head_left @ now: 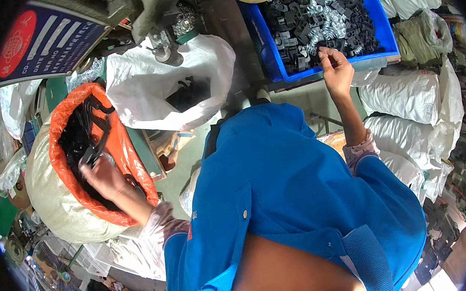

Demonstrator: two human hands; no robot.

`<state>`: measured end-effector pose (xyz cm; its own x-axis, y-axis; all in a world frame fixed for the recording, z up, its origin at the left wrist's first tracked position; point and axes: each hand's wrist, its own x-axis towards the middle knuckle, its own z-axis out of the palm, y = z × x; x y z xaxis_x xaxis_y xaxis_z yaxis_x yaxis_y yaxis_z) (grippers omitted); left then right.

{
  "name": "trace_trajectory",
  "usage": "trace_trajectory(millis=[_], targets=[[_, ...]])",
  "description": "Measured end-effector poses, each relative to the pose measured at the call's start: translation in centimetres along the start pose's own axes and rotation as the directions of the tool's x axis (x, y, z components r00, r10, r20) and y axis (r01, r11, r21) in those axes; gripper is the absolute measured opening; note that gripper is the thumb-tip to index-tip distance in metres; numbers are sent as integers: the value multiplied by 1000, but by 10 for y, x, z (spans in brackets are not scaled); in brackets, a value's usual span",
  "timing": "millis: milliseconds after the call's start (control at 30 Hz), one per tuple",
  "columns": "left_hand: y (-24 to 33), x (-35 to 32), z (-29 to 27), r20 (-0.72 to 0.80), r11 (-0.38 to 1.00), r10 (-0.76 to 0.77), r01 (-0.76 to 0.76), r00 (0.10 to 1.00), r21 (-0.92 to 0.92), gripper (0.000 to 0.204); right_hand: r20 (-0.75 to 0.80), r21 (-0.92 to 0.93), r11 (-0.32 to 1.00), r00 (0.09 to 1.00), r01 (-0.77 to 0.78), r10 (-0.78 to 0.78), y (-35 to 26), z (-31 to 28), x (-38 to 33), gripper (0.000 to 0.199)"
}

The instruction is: The person picks small black plastic components from a blue bin and a white sack, then uses a handheld press tool to attach metal springs to the components. The finished assemblies are placed into a yellow tray on the workbench.

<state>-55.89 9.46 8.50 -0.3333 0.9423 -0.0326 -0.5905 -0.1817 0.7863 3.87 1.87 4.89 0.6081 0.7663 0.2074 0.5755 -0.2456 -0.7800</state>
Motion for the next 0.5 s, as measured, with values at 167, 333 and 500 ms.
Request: trace_trajectory(millis=[167, 333, 500], targets=[[-135, -70, 159, 212, 830, -525, 551, 824, -85, 21, 0, 38, 997, 998, 63, -63, 4, 0, 6, 13], [-235, -97, 282, 354, 628, -602, 152, 716, 763, 26, 62, 57, 977, 976, 205, -208, 0, -3, 0, 14], [-287, -87, 316, 486, 160, -499, -474, 718, 866, 46, 45, 100, 983, 987, 152, -157, -4, -14, -7, 13]])
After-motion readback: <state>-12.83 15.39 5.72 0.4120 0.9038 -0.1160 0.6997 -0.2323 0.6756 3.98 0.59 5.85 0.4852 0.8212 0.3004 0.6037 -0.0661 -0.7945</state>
